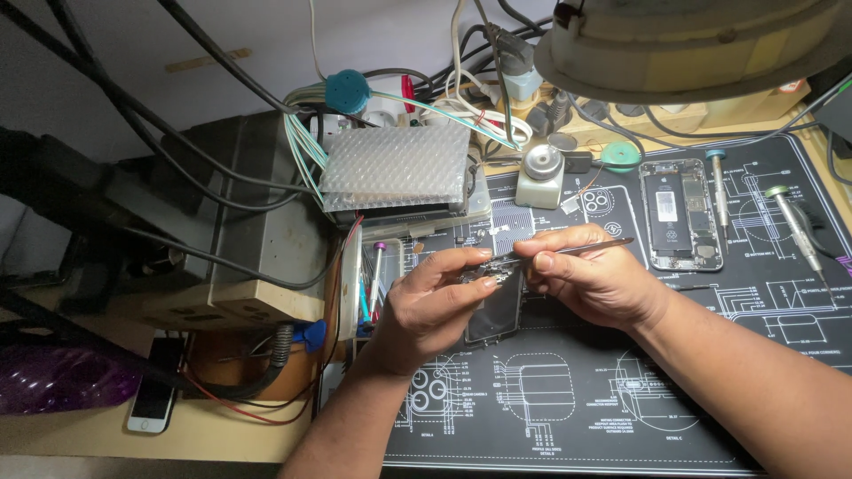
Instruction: Repairing internal components of a mobile phone using a precision tool on a diagnostic mat
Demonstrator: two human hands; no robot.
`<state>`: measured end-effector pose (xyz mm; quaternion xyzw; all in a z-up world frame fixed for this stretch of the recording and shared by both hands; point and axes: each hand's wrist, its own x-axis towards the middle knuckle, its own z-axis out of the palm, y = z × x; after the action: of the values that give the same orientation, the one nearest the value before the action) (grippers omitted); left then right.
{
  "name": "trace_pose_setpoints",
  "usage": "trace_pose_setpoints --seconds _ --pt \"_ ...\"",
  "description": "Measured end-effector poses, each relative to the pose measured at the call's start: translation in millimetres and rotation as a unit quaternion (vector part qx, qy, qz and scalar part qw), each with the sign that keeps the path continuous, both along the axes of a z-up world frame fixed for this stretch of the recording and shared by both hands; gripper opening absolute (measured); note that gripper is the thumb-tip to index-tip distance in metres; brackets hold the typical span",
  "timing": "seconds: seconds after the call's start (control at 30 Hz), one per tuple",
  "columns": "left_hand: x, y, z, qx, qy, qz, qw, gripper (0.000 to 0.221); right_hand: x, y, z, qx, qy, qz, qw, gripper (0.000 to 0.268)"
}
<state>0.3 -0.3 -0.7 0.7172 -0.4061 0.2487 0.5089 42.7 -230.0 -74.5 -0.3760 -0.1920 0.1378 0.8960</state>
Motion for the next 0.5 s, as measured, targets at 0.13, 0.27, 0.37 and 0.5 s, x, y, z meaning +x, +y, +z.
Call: trace_pose_setpoints --seconds 0.13,0.27,0.37,0.5 --pt "0.5 -0.9 -3.3 0.002 -0.005 -0.001 1.000 0.023 -0.3 -1.4 -5.5 0.010 0.019 0.014 1.000 0.024" --pt "0.9 -0.7 -2.3 0.003 -0.011 -0.005 1.000 0.025 -1.7 -1.9 -5.5 0.017 0.032 0.023 0.999 0.024" --pt "0.1 -0.4 1.4 0.008 -0.006 -0.008 1.000 0.026 -1.1 -2.7 -4.4 0.015 0.038 0.026 0.999 0.024" --pt "-0.8 -1.7 0.9 0.006 -0.012 -0.004 1.000 0.025 0.6 -3.8 -7.6 0.016 0.041 0.031 0.999 0.024"
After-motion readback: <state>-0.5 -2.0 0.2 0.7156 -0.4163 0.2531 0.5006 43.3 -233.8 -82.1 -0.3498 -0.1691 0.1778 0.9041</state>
